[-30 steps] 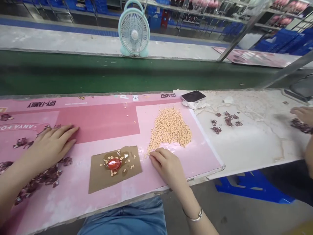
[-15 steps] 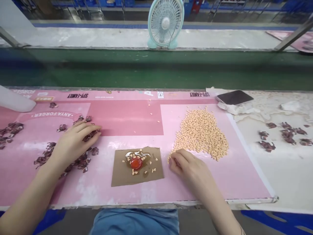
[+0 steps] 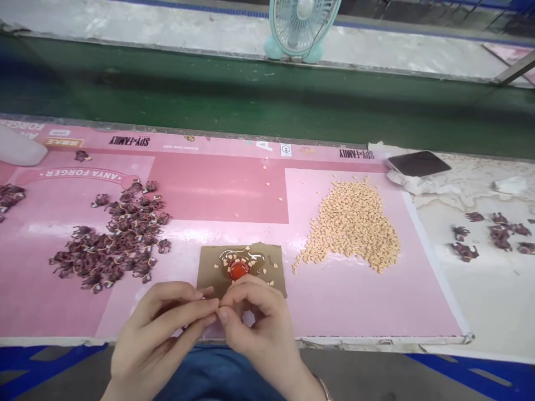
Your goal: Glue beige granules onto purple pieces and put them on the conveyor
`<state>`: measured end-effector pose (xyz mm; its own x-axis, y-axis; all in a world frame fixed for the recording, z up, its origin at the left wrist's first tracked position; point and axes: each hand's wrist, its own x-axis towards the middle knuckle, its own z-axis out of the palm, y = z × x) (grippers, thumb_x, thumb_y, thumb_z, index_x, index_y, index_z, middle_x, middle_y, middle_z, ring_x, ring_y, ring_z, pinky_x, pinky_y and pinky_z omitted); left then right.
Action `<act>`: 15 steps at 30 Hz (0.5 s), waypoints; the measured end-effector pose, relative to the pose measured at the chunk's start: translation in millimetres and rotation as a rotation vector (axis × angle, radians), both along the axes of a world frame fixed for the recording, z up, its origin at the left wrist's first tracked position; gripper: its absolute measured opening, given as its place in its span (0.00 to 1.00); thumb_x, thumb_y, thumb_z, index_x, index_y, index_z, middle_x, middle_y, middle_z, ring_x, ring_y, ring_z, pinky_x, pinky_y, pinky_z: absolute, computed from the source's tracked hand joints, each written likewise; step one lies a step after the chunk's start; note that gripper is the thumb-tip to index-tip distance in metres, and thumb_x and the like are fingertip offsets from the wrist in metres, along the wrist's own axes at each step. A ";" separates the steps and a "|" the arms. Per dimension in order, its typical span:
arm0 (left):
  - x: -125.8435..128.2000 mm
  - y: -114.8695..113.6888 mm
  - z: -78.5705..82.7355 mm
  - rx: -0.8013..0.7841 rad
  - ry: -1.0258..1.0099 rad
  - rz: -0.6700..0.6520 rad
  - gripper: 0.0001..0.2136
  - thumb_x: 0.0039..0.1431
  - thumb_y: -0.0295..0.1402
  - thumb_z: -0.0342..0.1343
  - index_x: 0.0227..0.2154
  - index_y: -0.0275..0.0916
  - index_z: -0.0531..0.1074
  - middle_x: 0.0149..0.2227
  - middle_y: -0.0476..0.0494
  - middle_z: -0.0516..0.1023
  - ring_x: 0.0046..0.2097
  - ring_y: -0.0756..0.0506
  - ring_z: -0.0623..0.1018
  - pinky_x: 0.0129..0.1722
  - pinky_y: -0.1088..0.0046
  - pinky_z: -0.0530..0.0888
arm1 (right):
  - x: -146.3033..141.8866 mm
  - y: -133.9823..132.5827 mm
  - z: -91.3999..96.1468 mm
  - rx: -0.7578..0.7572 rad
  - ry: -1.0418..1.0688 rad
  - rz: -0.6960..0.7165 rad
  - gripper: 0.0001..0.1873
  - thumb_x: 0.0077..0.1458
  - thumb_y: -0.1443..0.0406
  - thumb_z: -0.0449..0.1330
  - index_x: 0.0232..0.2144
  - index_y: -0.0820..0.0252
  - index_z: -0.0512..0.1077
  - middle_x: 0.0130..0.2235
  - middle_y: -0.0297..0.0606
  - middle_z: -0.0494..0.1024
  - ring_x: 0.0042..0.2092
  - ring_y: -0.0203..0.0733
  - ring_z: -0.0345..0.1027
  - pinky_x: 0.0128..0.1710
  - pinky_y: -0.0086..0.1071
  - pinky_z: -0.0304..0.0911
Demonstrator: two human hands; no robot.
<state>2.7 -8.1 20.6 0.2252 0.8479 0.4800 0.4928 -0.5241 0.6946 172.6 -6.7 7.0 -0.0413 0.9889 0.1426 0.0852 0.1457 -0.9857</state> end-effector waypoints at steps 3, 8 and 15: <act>-3.6 0.8 -2.7 0.040 0.027 0.004 0.09 0.70 0.25 0.56 0.42 0.42 0.80 0.37 0.48 0.77 0.40 0.51 0.85 0.43 0.84 0.82 | -1.0 -2.7 0.0 -0.033 0.016 -0.006 0.15 0.63 0.58 0.64 0.24 0.56 0.73 0.23 0.32 0.74 0.24 0.34 0.68 0.19 0.24 0.65; -1.6 1.6 -3.4 0.052 0.029 0.034 0.09 0.71 0.25 0.55 0.40 0.42 0.80 0.36 0.48 0.77 0.38 0.51 0.85 0.39 0.82 0.83 | 0.0 -5.4 10.7 0.201 -0.270 -0.034 0.07 0.65 0.67 0.60 0.33 0.54 0.74 0.28 0.33 0.77 0.29 0.35 0.74 0.28 0.26 0.73; 10.3 -3.3 -15.8 -0.083 -0.120 0.075 0.10 0.73 0.34 0.53 0.35 0.41 0.77 0.34 0.49 0.74 0.35 0.53 0.82 0.37 0.86 0.81 | 6.3 -6.0 9.5 0.441 -0.470 -0.072 0.10 0.63 0.73 0.59 0.42 0.54 0.73 0.33 0.34 0.83 0.33 0.35 0.79 0.35 0.25 0.78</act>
<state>13.0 -11.5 4.8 0.1051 0.8979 0.4276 0.4389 -0.4277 0.7902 179.0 -12.7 16.5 -0.1342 0.8441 0.5190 0.5178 0.5063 -0.6896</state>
